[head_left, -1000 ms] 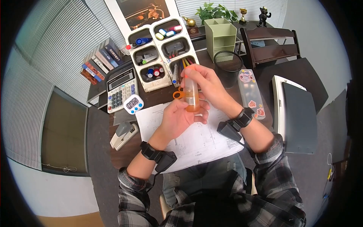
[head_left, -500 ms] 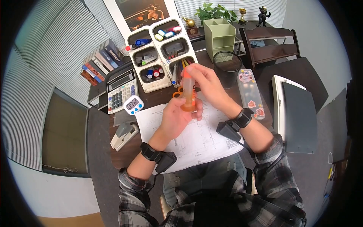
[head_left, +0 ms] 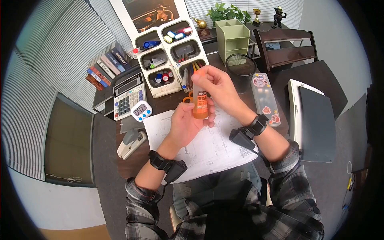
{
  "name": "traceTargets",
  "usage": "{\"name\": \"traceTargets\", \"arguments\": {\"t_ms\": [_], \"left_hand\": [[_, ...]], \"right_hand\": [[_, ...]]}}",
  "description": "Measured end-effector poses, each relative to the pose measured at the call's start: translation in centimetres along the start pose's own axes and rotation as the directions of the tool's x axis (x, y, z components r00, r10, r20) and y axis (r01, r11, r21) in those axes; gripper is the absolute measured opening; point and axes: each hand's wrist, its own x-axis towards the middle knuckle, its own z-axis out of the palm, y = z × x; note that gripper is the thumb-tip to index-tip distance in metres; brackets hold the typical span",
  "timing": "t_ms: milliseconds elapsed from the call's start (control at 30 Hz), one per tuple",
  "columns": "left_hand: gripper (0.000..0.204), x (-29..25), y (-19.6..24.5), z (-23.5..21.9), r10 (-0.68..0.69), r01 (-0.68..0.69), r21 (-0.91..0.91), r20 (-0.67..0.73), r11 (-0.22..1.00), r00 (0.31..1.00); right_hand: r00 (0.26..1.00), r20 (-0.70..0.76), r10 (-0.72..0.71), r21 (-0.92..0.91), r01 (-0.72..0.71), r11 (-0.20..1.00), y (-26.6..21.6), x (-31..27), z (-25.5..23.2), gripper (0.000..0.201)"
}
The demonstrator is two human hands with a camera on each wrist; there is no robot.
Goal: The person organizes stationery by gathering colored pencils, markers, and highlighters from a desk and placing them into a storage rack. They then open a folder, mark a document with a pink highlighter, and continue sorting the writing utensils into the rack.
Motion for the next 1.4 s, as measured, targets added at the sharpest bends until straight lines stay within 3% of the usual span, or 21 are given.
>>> {"name": "traceTargets", "arguments": {"t_ms": [100,167,267,367,400,467,1033,1267,1400], "left_hand": [[0.044,0.0,0.1,0.1,-0.009,0.008,0.036,0.028,0.999,1.000],[0.044,-0.1,-0.1,0.0,-0.014,0.014,0.030,0.009,0.999,1.000],[0.043,-0.1,-0.1,0.0,-0.021,0.021,0.033,-0.012,0.999,1.000],[0.040,-0.1,0.0,0.1,-0.017,0.018,0.026,-0.009,1.000,1.000],[0.039,-0.1,0.1,0.1,-0.012,0.012,0.010,-0.004,1.000,1.000],[0.039,-0.1,0.1,0.1,-0.015,0.015,-0.003,0.007,1.000,1.000],[0.039,-0.1,0.1,0.1,-0.017,0.017,0.011,-0.008,1.000,1.000],[0.028,0.0,-0.2,-0.1,0.040,-0.035,0.160,-0.025,0.986,0.999],[0.023,0.0,-0.1,0.4,0.088,-0.068,0.245,-0.070,0.967,0.994]], "right_hand": [[0.998,0.008,0.059,-0.024,-0.059,0.998,-0.2,-0.1,0.0,0.028],[0.995,-0.026,-0.099,-0.073,0.097,0.993,1.4,0.5,0.0,0.029],[0.999,0.033,-0.018,-0.188,0.024,0.982,0.7,0.3,-0.3,0.019],[0.997,0.029,0.070,-0.199,-0.063,0.978,-0.4,0.0,-0.1,0.020],[0.997,0.029,0.070,-0.199,-0.063,0.978,0.1,0.1,-0.1,0.020],[0.997,0.000,-0.076,-0.100,0.076,0.992,1.2,0.5,-0.2,0.031],[0.999,0.025,-0.023,-0.152,0.027,0.988,-0.1,0.0,-0.3,0.033],[0.996,0.040,0.076,-0.063,-0.074,0.995,-0.7,-0.3,0.0,0.035],[1.000,-0.004,0.024,-0.116,-0.024,0.993,0.2,0.1,-0.1,0.036]]}}
